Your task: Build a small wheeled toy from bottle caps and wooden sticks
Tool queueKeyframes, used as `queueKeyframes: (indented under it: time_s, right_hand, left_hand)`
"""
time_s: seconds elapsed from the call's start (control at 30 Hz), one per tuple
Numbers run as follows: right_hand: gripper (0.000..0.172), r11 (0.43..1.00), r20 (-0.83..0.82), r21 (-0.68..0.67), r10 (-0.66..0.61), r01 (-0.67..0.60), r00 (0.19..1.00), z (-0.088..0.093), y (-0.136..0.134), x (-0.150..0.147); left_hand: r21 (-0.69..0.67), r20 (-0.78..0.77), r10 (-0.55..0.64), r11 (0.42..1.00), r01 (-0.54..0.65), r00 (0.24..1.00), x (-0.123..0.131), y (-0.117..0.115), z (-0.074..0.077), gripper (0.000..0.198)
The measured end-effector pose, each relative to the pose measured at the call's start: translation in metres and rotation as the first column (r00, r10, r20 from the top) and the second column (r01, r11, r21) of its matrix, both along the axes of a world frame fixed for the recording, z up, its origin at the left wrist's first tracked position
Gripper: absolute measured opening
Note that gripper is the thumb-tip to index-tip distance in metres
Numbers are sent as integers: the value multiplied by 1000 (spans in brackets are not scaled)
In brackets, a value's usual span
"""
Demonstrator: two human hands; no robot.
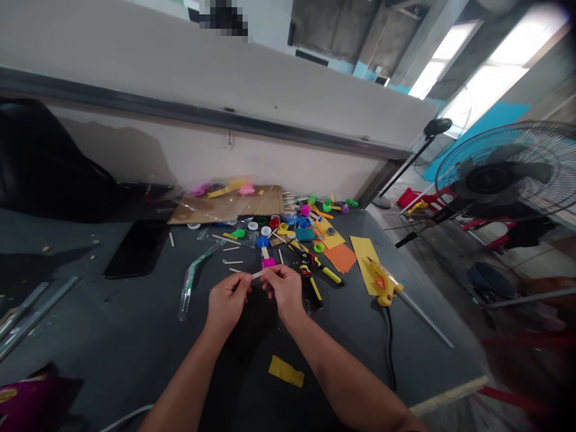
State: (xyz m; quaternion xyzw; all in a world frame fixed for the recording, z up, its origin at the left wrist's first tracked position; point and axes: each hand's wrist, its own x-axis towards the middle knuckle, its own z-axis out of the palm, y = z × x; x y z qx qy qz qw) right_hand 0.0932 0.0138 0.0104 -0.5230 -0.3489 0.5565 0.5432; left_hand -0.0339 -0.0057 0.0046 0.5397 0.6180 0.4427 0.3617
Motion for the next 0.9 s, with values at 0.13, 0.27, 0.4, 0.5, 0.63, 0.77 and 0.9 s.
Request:
queueKeyframes:
  time_s: [0.13, 0.27, 0.4, 0.5, 0.63, 0.77, 0.9]
  right_hand:
    - [16, 999, 34, -42, 19, -17, 999, 2, 1, -3]
    - [21, 985, 144, -111, 144, -129, 979, 10, 4, 3]
    - [20, 977, 605, -11, 177, -214, 777, 23, 6, 46]
    - [36, 983, 944, 77, -17, -168, 330, 26, 0, 88]
    - [66, 994, 994, -46, 37, -94, -98, 15, -10, 115]
    - [71, 996, 991, -64, 57, -57, -124, 3, -5, 115]
    - [69, 998, 998, -37, 35, -55, -45, -2, 6, 118]
  left_hand:
    - [28, -39, 15, 1000, -14, 999, 1, 0, 2, 30]
    - [60, -98, 67, 996, -61, 993, 0, -2, 3, 30]
    - [66, -133, 141, 989, -133, 981, -5, -1, 1, 31]
    - [80, -159, 172, 984, -161, 972, -6, 0, -1, 30]
    - [87, -168, 159, 985, -146, 973, -4, 1, -2, 29]
    - [92, -193, 144, 987, -129, 971, -5, 1, -2, 30]
    - [74, -164, 199, 979, -189, 966, -10, 3, -3, 30]
